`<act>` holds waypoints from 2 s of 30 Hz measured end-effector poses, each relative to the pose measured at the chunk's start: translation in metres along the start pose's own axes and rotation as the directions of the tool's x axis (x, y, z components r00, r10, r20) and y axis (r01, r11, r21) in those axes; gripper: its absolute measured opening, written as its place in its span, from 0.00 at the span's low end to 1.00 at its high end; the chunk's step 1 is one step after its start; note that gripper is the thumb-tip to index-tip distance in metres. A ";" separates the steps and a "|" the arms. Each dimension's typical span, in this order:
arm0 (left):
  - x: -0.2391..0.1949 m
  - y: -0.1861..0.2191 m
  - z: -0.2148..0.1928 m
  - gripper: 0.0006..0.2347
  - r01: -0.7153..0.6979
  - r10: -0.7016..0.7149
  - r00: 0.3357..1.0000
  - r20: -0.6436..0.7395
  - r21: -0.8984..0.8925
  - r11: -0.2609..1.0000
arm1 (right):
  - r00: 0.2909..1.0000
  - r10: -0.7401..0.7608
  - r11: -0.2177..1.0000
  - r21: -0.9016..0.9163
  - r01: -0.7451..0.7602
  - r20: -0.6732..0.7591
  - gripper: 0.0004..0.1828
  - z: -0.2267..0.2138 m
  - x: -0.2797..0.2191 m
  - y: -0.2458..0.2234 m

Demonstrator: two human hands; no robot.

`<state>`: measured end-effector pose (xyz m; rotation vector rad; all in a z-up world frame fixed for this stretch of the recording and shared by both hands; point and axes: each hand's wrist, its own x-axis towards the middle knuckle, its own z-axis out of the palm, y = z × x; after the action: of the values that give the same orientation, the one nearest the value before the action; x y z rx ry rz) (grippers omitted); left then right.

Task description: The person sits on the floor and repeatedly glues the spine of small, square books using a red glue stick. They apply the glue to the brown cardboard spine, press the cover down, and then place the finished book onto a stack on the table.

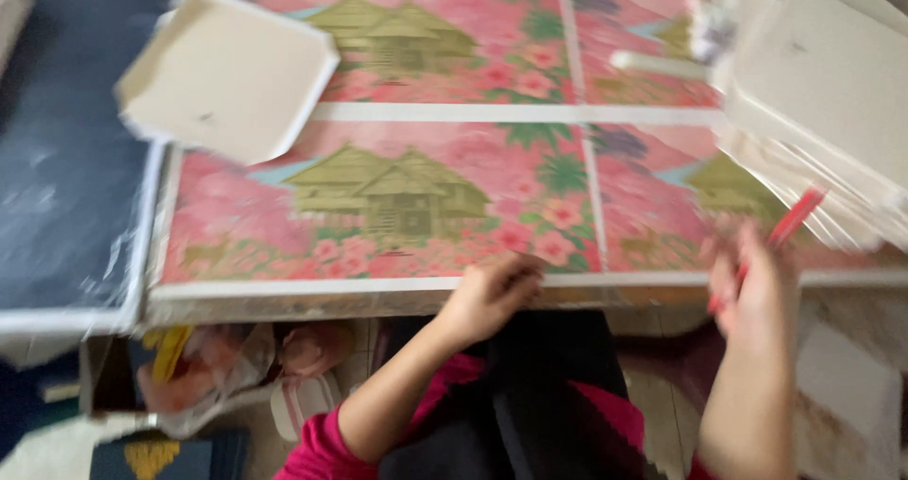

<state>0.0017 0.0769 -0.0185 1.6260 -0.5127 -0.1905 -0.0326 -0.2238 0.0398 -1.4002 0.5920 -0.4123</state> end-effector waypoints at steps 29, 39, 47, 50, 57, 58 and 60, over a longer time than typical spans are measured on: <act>0.047 0.172 -0.117 0.02 -0.146 0.417 0.824 -0.384 0.567 0.810 | 0.951 -0.308 0.950 0.046 0.308 0.005 0.05 -0.008 -0.042 0.078; 0.088 0.038 0.028 0.16 -0.193 0.501 0.865 0.039 0.947 0.258 | 0.921 -0.262 0.965 -0.103 0.243 -0.289 0.13 -0.064 -0.084 0.106; 0.004 0.006 0.112 0.13 -0.515 0.642 0.714 0.280 0.831 0.210 | 0.604 -0.788 0.375 -0.686 0.624 0.119 0.22 -0.073 -0.056 0.123; -0.008 0.008 0.094 0.09 -0.593 0.681 0.670 0.296 0.765 0.250 | 0.494 -0.795 0.179 -0.642 0.745 0.352 0.23 -0.043 -0.055 0.109; -0.002 0.008 0.069 0.05 -0.606 0.782 0.575 0.241 0.767 0.210 | 0.525 -0.692 0.330 -0.429 0.841 0.496 0.11 -0.039 -0.044 0.100; 0.000 0.011 0.069 0.05 -0.624 0.795 0.562 0.227 0.747 0.228 | 0.562 -0.647 0.376 -0.426 0.823 0.515 0.10 -0.046 -0.041 0.101; 0.003 0.013 0.069 0.05 -0.639 0.806 0.553 0.210 0.728 0.249 | 0.597 -0.596 0.422 -0.423 0.802 0.537 0.08 -0.057 -0.031 0.108</act>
<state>-0.0269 0.0129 -0.0145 1.9522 -1.2669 1.0737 -0.0999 -0.2353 -0.0663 -2.3418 -0.2393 -0.6908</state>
